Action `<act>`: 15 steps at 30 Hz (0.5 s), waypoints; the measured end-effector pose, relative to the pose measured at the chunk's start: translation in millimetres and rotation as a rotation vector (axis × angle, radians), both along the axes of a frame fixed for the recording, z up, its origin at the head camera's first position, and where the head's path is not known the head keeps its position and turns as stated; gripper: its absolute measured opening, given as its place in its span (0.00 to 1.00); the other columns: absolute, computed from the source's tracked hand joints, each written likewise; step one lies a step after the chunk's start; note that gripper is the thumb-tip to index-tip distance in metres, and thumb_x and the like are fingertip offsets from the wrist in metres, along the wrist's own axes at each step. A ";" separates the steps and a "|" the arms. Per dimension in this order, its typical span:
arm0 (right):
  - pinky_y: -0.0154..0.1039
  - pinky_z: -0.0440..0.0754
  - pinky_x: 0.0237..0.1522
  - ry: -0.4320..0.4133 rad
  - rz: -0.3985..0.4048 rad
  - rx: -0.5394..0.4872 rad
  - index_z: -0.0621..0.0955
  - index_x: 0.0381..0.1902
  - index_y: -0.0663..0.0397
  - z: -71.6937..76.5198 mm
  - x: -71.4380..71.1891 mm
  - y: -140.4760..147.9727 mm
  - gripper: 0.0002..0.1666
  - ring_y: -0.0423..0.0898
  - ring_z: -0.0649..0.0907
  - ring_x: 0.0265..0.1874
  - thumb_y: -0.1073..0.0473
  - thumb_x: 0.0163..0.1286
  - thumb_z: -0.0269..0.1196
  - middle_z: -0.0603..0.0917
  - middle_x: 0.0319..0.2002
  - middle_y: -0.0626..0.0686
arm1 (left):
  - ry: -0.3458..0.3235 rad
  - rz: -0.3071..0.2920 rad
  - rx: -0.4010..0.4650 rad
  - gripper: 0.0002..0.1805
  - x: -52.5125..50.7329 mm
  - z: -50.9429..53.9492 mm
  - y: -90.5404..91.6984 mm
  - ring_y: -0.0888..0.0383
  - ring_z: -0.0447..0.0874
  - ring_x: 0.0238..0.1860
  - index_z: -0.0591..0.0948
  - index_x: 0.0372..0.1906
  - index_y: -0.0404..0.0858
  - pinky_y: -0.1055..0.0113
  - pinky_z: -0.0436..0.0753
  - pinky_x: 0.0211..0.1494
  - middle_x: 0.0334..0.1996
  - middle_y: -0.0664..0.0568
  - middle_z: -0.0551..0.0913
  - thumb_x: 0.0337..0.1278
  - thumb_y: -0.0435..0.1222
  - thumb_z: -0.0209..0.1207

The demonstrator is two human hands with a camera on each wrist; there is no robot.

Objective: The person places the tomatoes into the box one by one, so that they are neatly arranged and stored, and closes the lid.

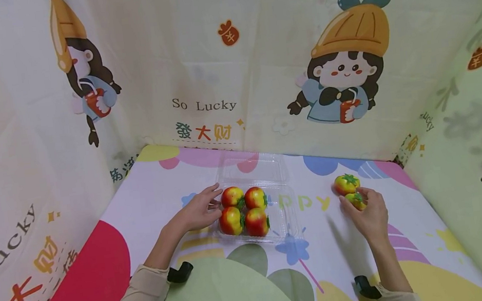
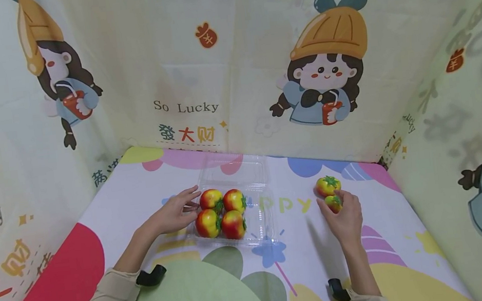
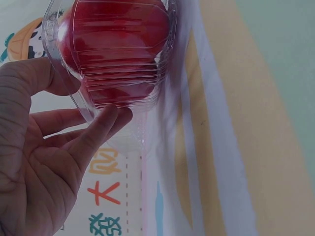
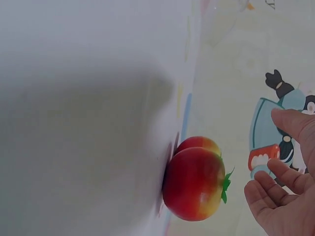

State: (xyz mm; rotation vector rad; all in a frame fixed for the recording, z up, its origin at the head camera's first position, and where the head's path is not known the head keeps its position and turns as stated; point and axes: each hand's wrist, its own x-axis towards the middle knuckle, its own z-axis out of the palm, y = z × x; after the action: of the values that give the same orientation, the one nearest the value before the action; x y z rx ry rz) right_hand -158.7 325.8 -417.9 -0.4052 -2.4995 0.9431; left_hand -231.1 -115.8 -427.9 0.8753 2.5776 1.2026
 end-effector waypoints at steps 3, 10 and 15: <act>0.64 0.70 0.66 -0.008 0.002 0.017 0.72 0.63 0.73 0.1 -1.6 2.6 0.36 0.68 0.72 0.58 0.55 0.66 0.70 0.73 0.58 0.72 | 0.000 0.000 0.003 0.35 -0.3 -0.4 0.0 0.43 0.84 0.59 0.65 0.74 0.24 0.51 0.82 0.62 0.78 0.32 0.58 0.63 0.32 0.53; 0.64 0.69 0.66 -0.023 0.009 0.038 0.72 0.63 0.73 -0.4 -5.9 8.2 0.36 0.68 0.73 0.58 0.56 0.65 0.71 0.74 0.58 0.73 | 0.009 0.002 -0.004 0.35 -0.9 -0.7 0.2 0.43 0.84 0.58 0.65 0.74 0.24 0.51 0.82 0.62 0.77 0.32 0.58 0.63 0.32 0.54; 0.65 0.68 0.68 -0.074 0.013 0.036 0.71 0.65 0.73 -1.0 -7.5 11.6 0.38 0.68 0.72 0.60 0.55 0.66 0.70 0.73 0.60 0.73 | 0.006 0.007 -0.009 0.35 -0.7 -0.5 0.3 0.43 0.84 0.58 0.66 0.74 0.25 0.51 0.82 0.62 0.78 0.32 0.58 0.62 0.32 0.54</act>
State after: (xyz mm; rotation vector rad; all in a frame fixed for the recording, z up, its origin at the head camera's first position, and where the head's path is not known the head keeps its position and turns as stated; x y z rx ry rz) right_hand -166.2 337.5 -419.0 -0.4199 -2.5853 0.9016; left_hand -231.8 -115.5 -428.4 0.8704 2.5904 1.1913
